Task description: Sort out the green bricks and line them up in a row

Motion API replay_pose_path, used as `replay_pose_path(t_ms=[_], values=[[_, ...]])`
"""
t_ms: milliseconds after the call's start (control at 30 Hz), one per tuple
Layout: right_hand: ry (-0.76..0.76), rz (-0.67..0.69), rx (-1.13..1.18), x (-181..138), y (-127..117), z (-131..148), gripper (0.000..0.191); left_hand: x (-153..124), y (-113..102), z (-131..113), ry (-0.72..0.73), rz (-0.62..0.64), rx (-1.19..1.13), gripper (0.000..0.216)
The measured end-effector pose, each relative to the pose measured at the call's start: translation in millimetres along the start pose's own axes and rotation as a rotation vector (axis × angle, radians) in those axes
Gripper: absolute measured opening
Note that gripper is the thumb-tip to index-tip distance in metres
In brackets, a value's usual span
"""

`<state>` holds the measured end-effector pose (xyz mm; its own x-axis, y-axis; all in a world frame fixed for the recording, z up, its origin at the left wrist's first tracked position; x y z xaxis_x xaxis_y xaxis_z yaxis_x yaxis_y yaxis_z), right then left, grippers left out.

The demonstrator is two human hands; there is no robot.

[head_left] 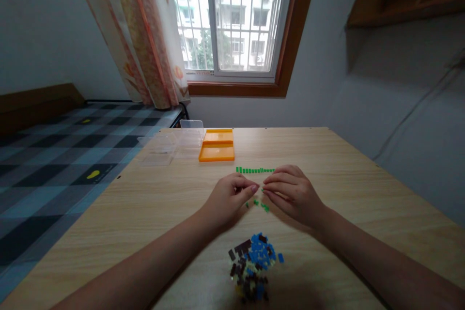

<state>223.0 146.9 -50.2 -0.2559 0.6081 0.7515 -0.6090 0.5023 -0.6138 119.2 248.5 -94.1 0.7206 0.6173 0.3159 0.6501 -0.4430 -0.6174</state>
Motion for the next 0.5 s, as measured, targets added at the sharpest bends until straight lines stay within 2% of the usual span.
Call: replay_pose_path(t_ms=[133, 267, 367, 500], values=[[-0.008, 0.206, 0.001, -5.2, 5.8, -15.8, 0.016, 1.9, -19.7, 16.0, -0.035, -0.111, 0.187, 0.018], [0.057, 0.391, -0.003, -15.6, 16.9, -29.6, 0.022, 2.2, -22.5, 29.8, -0.055, -0.109, 0.316, 0.018], [0.051, 0.445, 0.003, -18.5, 21.2, -28.4, 0.021, 0.9, -15.4, 32.3, -0.049, -0.061, 0.359, 0.017], [0.059, 0.453, 0.037, -17.2, 21.7, -26.4, 0.016, 0.0, -10.3, 33.7, -0.055, -0.032, 0.372, 0.017]])
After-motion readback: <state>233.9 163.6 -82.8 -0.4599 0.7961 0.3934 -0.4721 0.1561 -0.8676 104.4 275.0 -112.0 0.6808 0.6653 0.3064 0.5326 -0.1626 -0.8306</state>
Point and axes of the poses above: each hand's wrist, its own x-axis towards the middle knuckle, its own y-axis out of the palm, z = x × y, the point moved 10 cm from there along x, towards the middle knuckle, and after that the axes turned 8 degrees about x, right-handed, at the moved point
